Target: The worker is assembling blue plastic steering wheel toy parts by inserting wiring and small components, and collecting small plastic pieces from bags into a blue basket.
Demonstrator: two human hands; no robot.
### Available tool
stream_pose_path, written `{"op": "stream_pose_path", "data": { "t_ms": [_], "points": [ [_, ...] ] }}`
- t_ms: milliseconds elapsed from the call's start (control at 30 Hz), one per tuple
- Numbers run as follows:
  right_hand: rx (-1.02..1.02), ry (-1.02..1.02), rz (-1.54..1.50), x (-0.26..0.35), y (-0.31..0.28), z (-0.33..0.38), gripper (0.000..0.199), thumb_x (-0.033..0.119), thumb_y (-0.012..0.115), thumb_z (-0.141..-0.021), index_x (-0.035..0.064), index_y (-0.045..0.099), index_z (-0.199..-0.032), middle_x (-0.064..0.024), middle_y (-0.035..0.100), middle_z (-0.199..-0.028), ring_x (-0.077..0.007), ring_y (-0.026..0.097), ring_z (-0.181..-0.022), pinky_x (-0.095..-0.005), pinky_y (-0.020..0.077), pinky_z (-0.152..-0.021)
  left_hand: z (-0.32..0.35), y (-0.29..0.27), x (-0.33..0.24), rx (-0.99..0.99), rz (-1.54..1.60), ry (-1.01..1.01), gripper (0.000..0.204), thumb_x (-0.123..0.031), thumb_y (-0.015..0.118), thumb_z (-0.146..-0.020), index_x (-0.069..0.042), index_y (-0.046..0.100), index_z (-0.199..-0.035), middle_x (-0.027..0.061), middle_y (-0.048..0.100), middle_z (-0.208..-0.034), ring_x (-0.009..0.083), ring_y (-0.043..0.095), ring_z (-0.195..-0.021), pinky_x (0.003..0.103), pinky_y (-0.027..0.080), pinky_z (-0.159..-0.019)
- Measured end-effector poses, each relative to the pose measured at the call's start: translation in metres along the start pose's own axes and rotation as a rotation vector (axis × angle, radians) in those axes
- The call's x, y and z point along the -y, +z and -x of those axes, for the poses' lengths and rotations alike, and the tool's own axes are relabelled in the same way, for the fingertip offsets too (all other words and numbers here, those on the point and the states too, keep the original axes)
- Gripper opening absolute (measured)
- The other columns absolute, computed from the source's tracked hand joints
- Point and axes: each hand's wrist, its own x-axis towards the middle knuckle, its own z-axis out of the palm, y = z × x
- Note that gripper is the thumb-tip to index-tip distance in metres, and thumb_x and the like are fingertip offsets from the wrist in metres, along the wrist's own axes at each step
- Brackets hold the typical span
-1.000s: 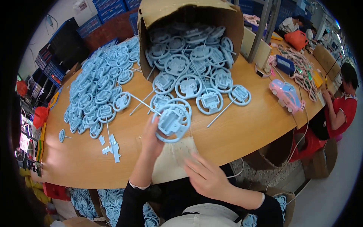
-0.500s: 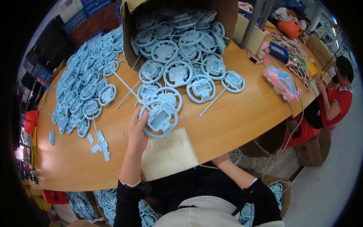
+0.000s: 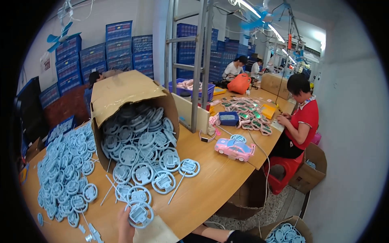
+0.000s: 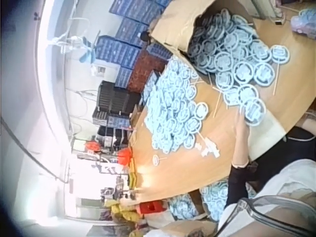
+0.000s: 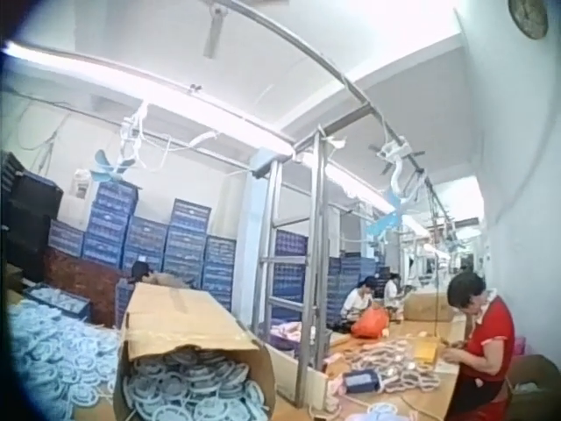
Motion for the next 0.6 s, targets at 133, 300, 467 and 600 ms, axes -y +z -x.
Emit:
{"op": "stream_pose_path", "data": {
  "t_ms": [133,300,467,600],
  "points": [
    [0.516,0.055,0.05,-0.028,-0.019,0.035,0.028,0.019,0.051,-0.083,0.0051,0.052,-0.107,-0.016,0.054,-0.108,-0.032,0.052,-0.099,-0.0394,0.0421,-0.083,-0.001,0.007,-0.001,-0.045,0.023,0.041,0.026,-0.014,0.046,-0.086,0.001,0.05,-0.107,0.0095,0.058,-0.099,0.0173,0.058,-0.089,0.031,0.048,-0.076],
    [0.572,-0.016,-0.226,0.036,-0.124,0.056,0.023,0.013,0.054,-0.082,0.005,0.051,-0.104,-0.0134,0.057,-0.084,-0.027,0.058,-0.083,-0.0346,0.0453,-0.074,0.0,0.016,-0.013,-0.11,-0.046,-0.071,0.024,-0.015,0.048,-0.087,-0.003,0.051,-0.108,0.0022,0.057,-0.084,0.0067,0.052,-0.069,0.019,0.041,-0.053],
    [0.469,0.275,-0.458,0.087,-0.178,0.036,0.024,0.016,0.058,-0.082,0.0049,0.059,-0.103,-0.0011,0.057,-0.065,-0.0063,0.054,-0.061,-0.0215,0.0429,-0.056,0.005,0.02,-0.019,-0.113,-0.007,-0.079,0.026,-0.016,0.052,-0.086,-0.002,0.053,-0.107,0.0012,0.057,-0.085,0.0064,0.052,-0.069,0.02,0.039,-0.052],
    [0.136,0.439,-0.765,0.112,-0.19,-0.001,0.023,0.009,0.056,-0.082,-0.0009,0.059,-0.103,-0.0001,0.057,-0.068,-0.0048,0.052,-0.065,-0.0172,0.0398,-0.055,-0.005,0.01,-0.009,-0.034,-0.042,-0.086,0.03,-0.019,0.055,-0.085,-0.003,0.053,-0.11,0.0002,0.058,-0.088,0.0053,0.052,-0.067,0.019,0.038,-0.051]
  ]
}}
